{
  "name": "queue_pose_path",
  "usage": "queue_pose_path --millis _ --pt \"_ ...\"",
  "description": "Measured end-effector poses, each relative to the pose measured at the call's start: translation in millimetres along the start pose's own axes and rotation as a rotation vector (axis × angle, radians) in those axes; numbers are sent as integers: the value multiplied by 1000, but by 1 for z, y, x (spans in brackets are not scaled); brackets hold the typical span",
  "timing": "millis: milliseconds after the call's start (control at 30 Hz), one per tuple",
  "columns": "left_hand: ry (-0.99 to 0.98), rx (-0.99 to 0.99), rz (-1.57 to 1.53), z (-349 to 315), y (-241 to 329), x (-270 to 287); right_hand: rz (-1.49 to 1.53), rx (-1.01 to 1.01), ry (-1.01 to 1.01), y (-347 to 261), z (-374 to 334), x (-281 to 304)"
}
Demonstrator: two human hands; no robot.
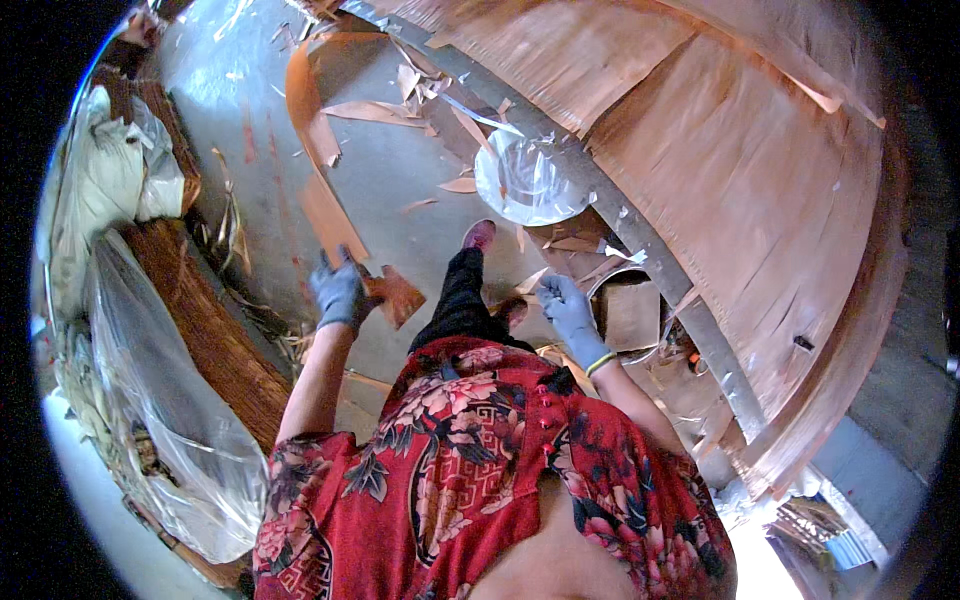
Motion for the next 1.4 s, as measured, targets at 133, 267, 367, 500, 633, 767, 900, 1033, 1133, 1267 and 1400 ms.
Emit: queue_pose_path --millis 133,267,367,500,633,767,900,1033,1133,1267,1400 --pt "121 -78 -879 67 97 0 17 -191 -3 14 -30 17" --pt "-256 414 -1984 147 172 -4 -146 -28 -1 41 -50 31" --pt "-265 498 -2007 189 193 -8 -78 -138 31 40 -73 37" --pt "-183 495 -1864 221 193 -19 -155 -193 67 39 -94 46" --pt "-254 490 -2030 223 203 -31 -121 -266 69 52 -106 43" --pt "-385 518 -2311 213 219 -47 -137 -331 72 64 -108 34" --pt "-329 572 -2346 220 223 -51 -79 -303 52 64 -109 28" --pt "-383 528 -2325 223 231 -48 -179 -281 35 62 -109 26" --pt "-474 553 -2414 228 235 -59 -171 -313 48 60 -114 28" --pt "-497 662 -2551 215 243 -41 -138 -332 42 70 -123 25" --pt "-382 718 -2506 220 236 -43 -117 -289 21 72 -124 20"
Point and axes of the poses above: each hand's wrist, its own z-axis towards the middle knuckle, its own x-axis out of the back of the hand, y = z × x, the point moved 7 cm from there along z, towards the middle knuckle, and after that the axes turned 15 degrees about -z, right-handed, at the moved point
